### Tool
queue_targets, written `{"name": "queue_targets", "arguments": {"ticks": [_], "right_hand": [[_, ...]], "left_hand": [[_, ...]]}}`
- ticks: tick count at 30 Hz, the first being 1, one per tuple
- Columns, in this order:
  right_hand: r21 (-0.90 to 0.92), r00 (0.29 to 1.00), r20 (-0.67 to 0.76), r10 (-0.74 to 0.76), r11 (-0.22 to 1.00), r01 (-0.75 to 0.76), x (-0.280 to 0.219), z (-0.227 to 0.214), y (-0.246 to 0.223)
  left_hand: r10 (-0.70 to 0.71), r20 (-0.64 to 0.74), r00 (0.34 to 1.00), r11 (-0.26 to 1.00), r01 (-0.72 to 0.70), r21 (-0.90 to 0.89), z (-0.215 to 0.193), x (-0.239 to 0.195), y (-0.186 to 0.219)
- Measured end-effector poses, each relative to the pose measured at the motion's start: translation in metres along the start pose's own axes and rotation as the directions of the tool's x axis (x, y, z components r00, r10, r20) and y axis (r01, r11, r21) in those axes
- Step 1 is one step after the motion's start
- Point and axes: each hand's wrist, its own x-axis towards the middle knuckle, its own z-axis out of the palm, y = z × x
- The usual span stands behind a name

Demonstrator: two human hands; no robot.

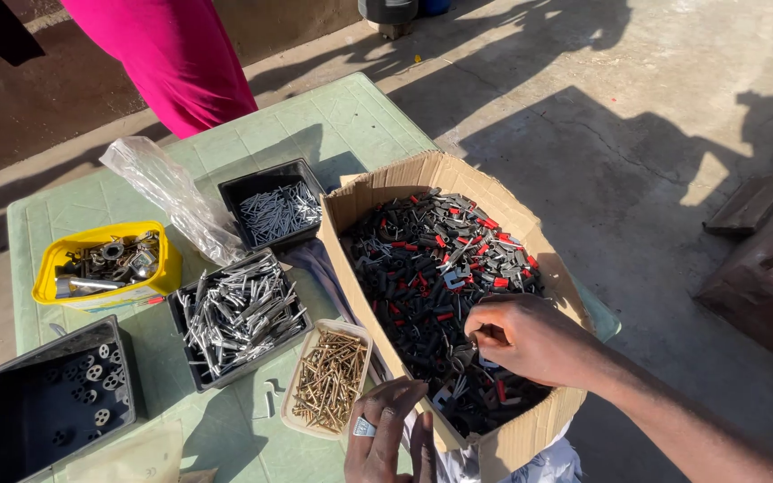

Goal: The person sorts through a large cardboard box filled with mixed red and black plastic wall anchors. They pick up individual anchors, inspect them, and place them into smaller containers on the table. The person also handles a small bag of brass-colored screws and a yellow container of metal hardware.

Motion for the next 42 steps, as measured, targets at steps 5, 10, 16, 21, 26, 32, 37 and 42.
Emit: {"name": "queue_targets", "arguments": {"ticks": [5,10,16,21,26,32,37,42], "right_hand": [[0.601,0.992,-0.088,0.090,0.799,-0.019,-0.020,-0.023,-0.008],[0.766,0.952,-0.262,0.157,0.634,0.106,-0.026,-0.035,-0.013],[0.684,0.952,-0.209,0.222,0.729,-0.020,-0.031,-0.038,0.014],[0.490,0.978,-0.194,0.076,0.871,0.029,-0.036,-0.033,0.019],[0.369,0.986,-0.050,-0.159,0.914,0.166,-0.032,-0.008,0.010],[0.540,0.968,-0.197,-0.153,0.808,0.237,-0.033,0.003,0.006],[0.544,0.980,-0.168,-0.106,0.820,0.181,-0.038,-0.001,0.005],[0.552,0.977,-0.165,-0.137,0.808,0.206,-0.037,0.001,0.005]], "left_hand": [[-0.023,0.202,0.979,1.000,0.022,0.008,0.017,0.027,0.000],[-0.192,0.445,0.875,0.981,0.182,0.065,0.043,0.051,0.004],[-0.204,0.503,0.840,0.931,0.326,-0.166,0.038,0.064,0.012],[-0.352,0.503,0.789,0.935,0.324,0.147,0.050,0.054,0.005],[-0.254,0.517,0.817,0.964,0.258,0.065,0.053,0.051,0.004],[-0.230,0.466,0.854,0.963,0.270,-0.019,0.043,0.053,0.004],[-0.218,0.420,0.881,0.971,0.239,0.003,0.045,0.051,0.005],[-0.207,0.387,0.898,0.954,0.274,-0.125,0.040,0.055,0.008]]}}
